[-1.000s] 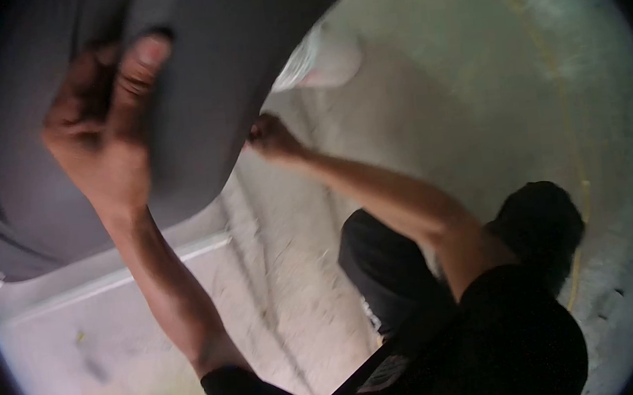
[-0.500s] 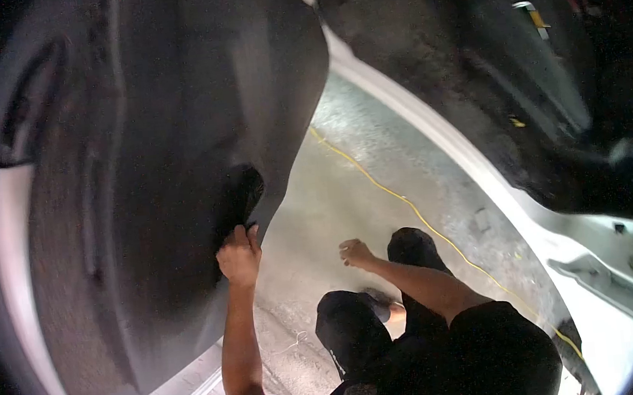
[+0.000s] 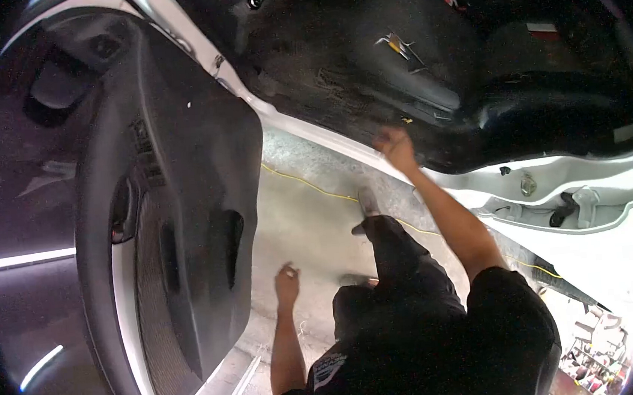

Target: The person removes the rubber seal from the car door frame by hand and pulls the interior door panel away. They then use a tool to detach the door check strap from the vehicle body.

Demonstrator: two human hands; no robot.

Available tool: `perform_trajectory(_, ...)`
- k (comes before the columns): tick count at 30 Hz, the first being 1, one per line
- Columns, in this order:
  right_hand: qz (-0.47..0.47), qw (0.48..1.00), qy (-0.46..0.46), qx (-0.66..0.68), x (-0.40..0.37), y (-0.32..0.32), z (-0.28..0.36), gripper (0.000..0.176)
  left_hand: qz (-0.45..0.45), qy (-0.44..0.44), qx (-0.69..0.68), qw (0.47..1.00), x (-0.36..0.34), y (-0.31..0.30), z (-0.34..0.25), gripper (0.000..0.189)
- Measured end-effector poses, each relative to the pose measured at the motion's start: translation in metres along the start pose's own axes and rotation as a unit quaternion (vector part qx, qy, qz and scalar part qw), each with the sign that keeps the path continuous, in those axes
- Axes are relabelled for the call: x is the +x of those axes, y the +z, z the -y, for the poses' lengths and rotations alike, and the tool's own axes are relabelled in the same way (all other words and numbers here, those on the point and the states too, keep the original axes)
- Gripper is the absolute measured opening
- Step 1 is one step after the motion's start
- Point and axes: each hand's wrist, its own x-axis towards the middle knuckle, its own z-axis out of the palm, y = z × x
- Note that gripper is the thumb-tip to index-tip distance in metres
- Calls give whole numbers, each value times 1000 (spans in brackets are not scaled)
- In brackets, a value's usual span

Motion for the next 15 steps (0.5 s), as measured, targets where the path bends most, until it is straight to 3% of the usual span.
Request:
perform_trajectory(1, 27, 997, 65, 24, 42, -22, -6, 27, 56, -9, -56, 997, -14, 13, -7, 27)
perform_trajectory(2, -6, 995, 94, 20, 81, -33, -11, 26, 65, 133, 2, 989, -13, 46, 38, 29)
perform_trajectory(3, -32, 997, 62, -41, 122, -53, -7, 26, 153, 61, -27, 986, -21, 63, 50, 32)
perform_trajectory(4, -57, 993, 28, -102, 163, -70, -4, 25, 194, 30, 40, 980, -27, 68, 38, 33)
perform_trajectory(7, -42, 993, 44, -105, 262, -69, -35, 25, 207, -35, 51, 976, -15, 72, -5, 36)
perform_trajectory(8, 11, 988, 39, -149, 283, -61, -57, 25, 218, -74, 35, 972, -5, 68, -27, 37)
perform_trajectory(9, 59, 979, 28, -192, 305, -53, -78, 26, 238, -53, 27, 969, 12, 64, -45, 37)
perform_trajectory(10, 66, 979, 25, -191, 323, -44, -95, 26, 243, -8, 102, 965, 37, 76, -44, 39)
perform_trajectory(11, 97, 974, 15, -206, 334, -30, -113, 27, 264, 71, 128, 953, 69, 85, -40, 41)
perform_trajectory(12, 127, 967, 5, -219, 340, -14, -134, 28, 212, -1, 68, 975, 98, 81, -67, 42)
perform_trajectory(13, 135, 967, 1, -216, 341, -1, -164, 28, 125, 68, 42, 989, 129, 76, -91, 41)
perform_trajectory(15, 66, 983, -81, -149, 336, 25, -216, 27, 60, 53, 4, 997, 200, 42, -174, 37)
